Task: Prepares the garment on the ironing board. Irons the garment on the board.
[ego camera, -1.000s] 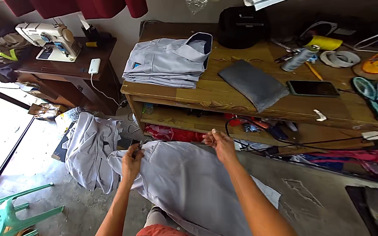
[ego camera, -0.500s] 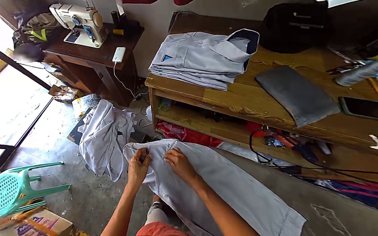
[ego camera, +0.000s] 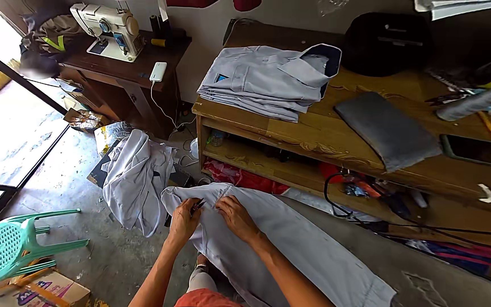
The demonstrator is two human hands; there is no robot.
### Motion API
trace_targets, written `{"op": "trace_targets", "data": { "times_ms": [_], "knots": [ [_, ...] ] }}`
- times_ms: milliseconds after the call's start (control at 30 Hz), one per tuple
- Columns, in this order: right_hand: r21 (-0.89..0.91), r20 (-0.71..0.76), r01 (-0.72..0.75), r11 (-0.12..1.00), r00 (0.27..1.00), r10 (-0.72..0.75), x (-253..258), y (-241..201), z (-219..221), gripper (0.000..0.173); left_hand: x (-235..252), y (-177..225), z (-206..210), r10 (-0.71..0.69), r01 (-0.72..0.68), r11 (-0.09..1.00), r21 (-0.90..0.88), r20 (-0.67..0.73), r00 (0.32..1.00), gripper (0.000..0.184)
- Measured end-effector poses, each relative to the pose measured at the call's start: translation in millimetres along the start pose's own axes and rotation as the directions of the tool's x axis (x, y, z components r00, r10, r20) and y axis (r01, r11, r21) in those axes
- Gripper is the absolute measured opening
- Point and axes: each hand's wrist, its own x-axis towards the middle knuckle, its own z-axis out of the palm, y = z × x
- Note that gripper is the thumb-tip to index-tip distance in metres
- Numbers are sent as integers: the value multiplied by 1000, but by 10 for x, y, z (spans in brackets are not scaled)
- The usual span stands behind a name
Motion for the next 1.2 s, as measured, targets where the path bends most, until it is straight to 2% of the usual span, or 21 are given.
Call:
{"op": "trace_targets", "data": {
  "times_ms": [133,333,400,533,667,800,967,1200],
  "knots": [
    [-70,10,-61,996,998,62,78,-97,24,20,-9,10,-6,-17,16,1000,26,44,999,32],
    [-8,114,-129,992,985,129,197,-120,-152,20,-32,0,95,86,-96,991,91,117,989,29],
    [-6,100,-115,993,988,115,186,-113,-154,19,-25,15,122,97,-112,987,116,125,987,29],
    [4,11,-28,1000,1000,28,58,-19,-51,20,2,9,50,27,-30,998,61,40,999,31],
    [-110,-22,-2,994,1000,0,54,-29,59,22,-8,2,-10,-4,-1,996,85,56,998,31],
    [-98,53,-58,993,997,63,149,-80,-26,22,-3,29,36,19,-36,993,117,142,990,31],
    [-112,98,-73,991,992,84,195,-87,-82,23,16,76,131,71,-96,980,174,143,987,29],
    [-125,158,-89,988,982,108,228,-90,-130,23,89,174,90,30,-81,969,235,214,976,27]
  ]
}}
